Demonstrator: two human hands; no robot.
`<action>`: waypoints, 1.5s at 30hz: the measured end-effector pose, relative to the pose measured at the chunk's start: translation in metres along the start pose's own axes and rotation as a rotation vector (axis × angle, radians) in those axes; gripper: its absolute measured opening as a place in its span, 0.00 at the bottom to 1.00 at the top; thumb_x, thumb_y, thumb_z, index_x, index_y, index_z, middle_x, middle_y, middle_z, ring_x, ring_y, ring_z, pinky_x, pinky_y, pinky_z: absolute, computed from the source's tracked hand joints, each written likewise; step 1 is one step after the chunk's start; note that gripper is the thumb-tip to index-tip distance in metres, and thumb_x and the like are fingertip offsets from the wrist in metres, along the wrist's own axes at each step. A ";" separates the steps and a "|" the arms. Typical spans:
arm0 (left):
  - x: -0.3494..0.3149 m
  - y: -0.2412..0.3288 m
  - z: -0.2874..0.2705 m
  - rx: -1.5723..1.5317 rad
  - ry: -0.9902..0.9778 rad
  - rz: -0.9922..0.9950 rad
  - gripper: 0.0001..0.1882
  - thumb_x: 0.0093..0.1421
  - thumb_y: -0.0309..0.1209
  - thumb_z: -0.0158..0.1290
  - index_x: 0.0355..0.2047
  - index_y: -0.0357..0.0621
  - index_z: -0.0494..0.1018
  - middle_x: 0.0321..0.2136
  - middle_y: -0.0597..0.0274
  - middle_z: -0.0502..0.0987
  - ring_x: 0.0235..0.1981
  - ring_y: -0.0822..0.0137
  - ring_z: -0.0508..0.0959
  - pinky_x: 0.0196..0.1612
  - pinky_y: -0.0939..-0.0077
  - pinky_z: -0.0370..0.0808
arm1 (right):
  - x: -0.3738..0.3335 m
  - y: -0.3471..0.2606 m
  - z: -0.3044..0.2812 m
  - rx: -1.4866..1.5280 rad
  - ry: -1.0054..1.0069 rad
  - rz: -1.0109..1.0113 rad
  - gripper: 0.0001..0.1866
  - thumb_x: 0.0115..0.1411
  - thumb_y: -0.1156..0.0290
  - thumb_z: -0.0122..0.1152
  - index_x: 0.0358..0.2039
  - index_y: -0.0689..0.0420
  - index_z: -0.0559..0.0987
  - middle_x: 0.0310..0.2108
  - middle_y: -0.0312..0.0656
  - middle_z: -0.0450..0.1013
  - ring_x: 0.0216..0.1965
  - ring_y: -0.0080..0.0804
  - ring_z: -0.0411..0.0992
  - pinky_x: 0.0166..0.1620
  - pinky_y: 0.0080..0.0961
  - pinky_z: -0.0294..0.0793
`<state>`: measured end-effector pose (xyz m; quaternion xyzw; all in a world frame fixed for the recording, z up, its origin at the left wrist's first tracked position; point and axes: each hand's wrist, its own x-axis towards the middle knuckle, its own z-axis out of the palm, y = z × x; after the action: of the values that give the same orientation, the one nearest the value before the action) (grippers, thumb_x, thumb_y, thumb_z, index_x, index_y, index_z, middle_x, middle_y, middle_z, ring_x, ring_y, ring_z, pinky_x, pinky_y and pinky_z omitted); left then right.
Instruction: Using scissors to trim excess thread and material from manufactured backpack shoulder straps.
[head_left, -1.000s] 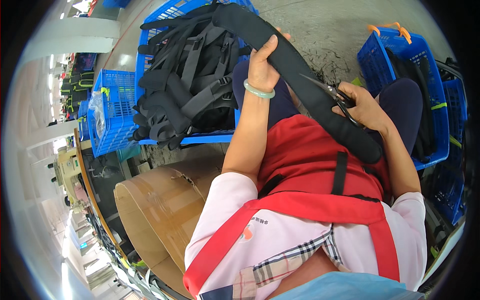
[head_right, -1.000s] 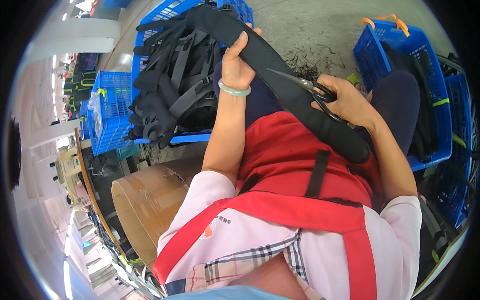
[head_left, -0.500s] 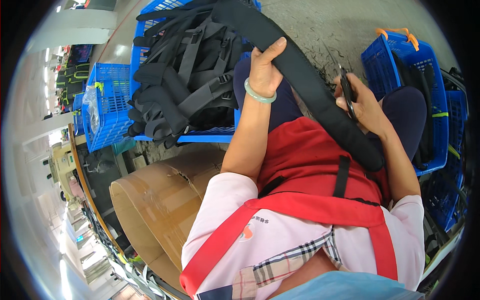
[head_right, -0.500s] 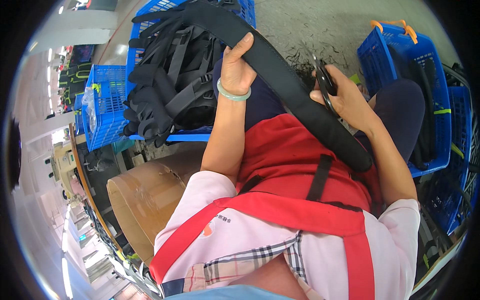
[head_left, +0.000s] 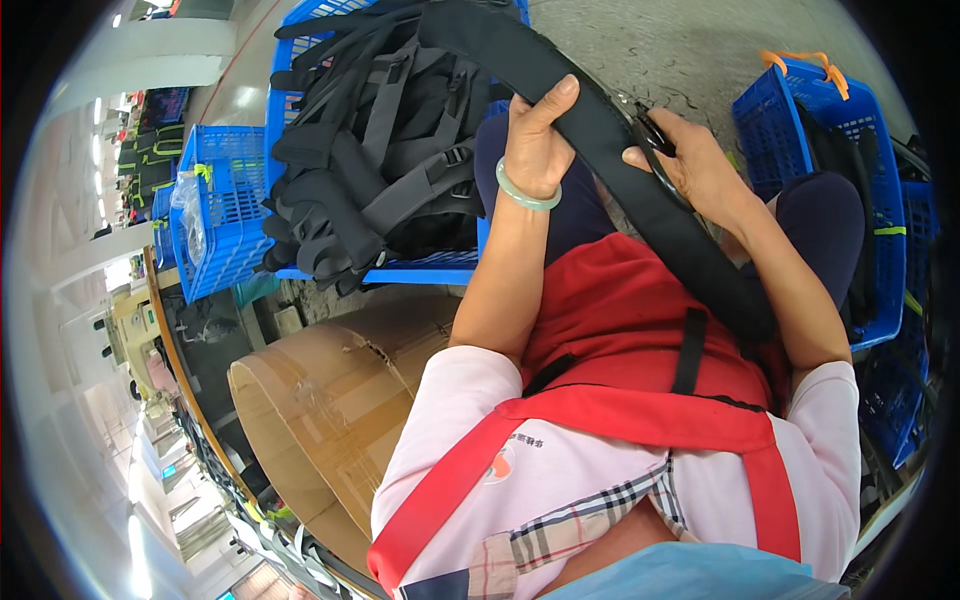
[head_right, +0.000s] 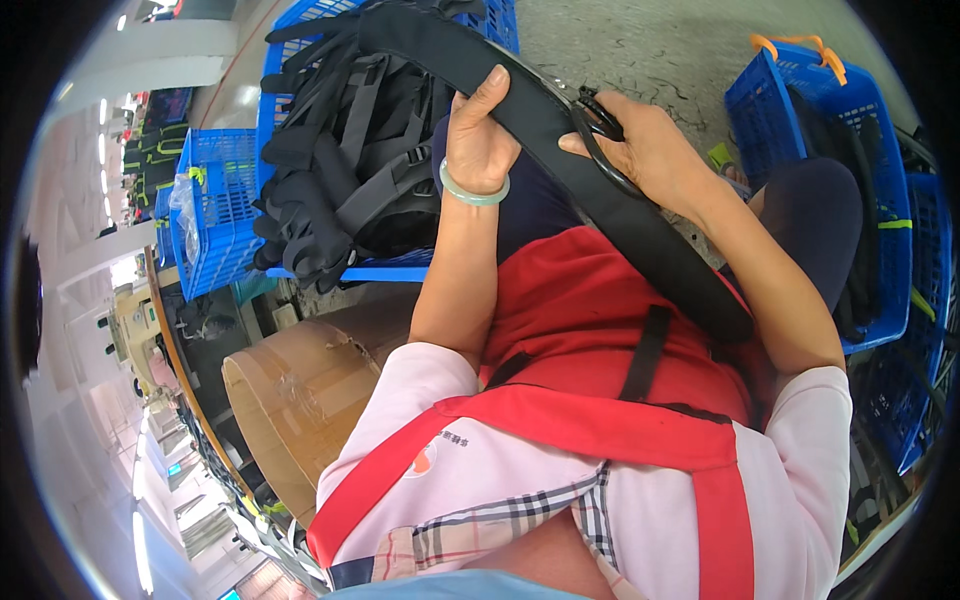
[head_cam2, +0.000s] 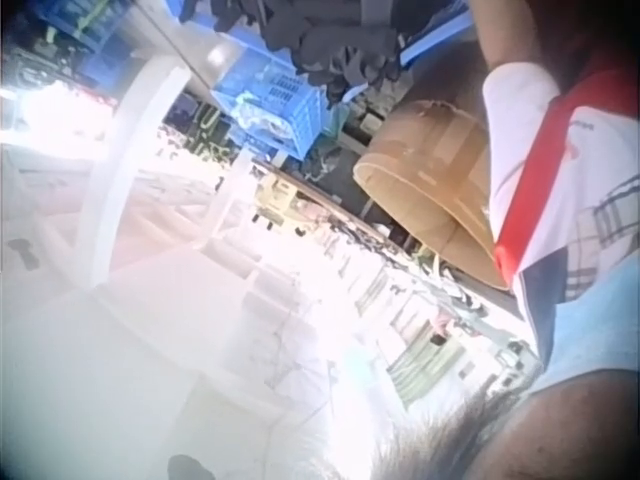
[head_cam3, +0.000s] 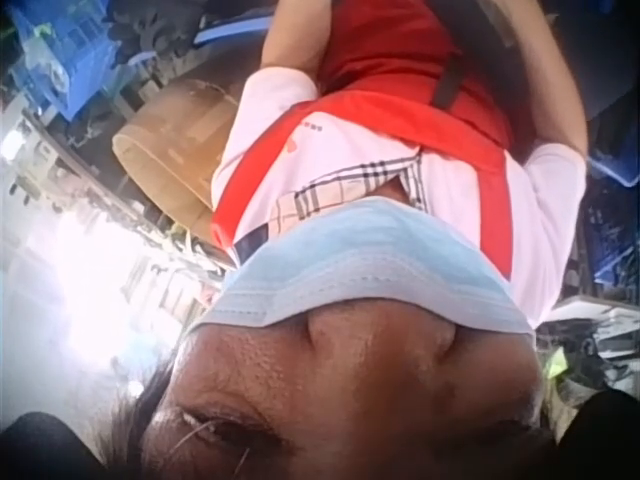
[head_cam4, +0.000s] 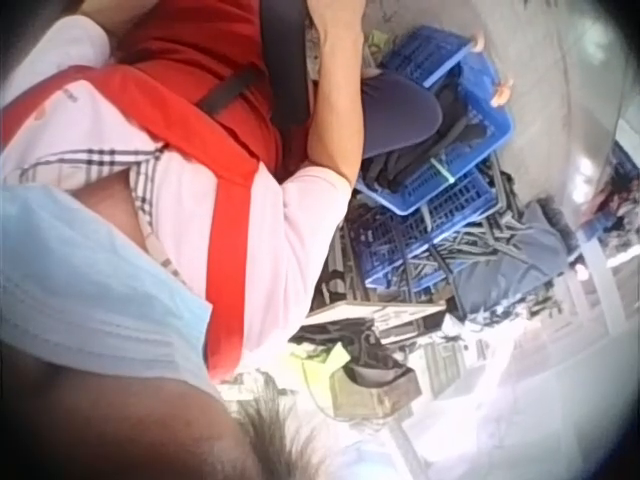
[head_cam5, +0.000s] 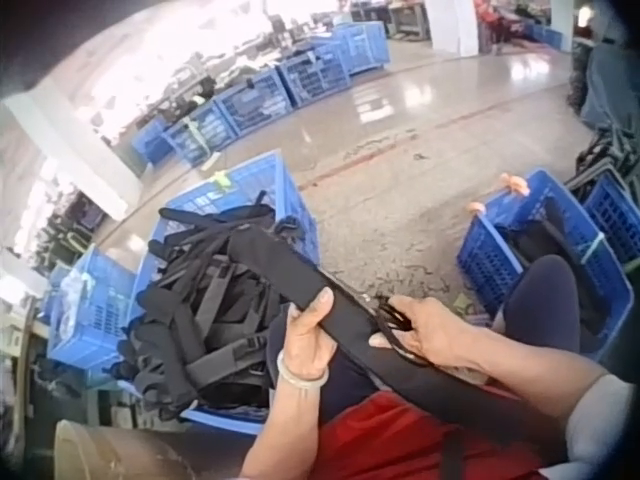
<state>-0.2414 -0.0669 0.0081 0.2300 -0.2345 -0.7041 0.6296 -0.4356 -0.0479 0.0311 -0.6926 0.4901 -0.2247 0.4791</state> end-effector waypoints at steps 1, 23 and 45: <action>0.001 0.001 0.000 0.026 0.024 0.031 0.05 0.59 0.22 0.56 0.36 0.43 0.75 0.33 0.66 0.78 0.35 0.71 0.78 0.41 0.75 0.76 | 0.000 0.000 0.001 0.000 -0.003 -0.004 0.28 0.55 0.48 0.65 0.34 0.64 0.71 0.21 0.46 0.68 0.24 0.33 0.66 0.32 0.32 0.67; 0.003 0.008 -0.005 0.013 0.022 0.101 0.06 0.58 0.22 0.56 0.36 0.44 0.75 0.32 0.68 0.77 0.34 0.71 0.78 0.41 0.76 0.76 | 0.013 -0.012 0.004 -0.166 0.049 -0.047 0.34 0.53 0.42 0.62 0.37 0.67 0.73 0.26 0.55 0.73 0.29 0.51 0.72 0.35 0.39 0.69; 0.005 -0.005 -0.004 -0.055 0.026 -0.032 0.06 0.60 0.23 0.54 0.38 0.44 0.74 0.35 0.66 0.77 0.37 0.69 0.78 0.43 0.70 0.77 | 0.010 0.021 0.004 0.248 -0.054 0.029 0.22 0.54 0.53 0.67 0.33 0.62 0.75 0.23 0.33 0.68 0.26 0.19 0.64 0.30 0.20 0.64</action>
<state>-0.2432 -0.0720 0.0020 0.2257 -0.2031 -0.7171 0.6273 -0.4380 -0.0561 0.0093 -0.6269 0.4554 -0.2580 0.5772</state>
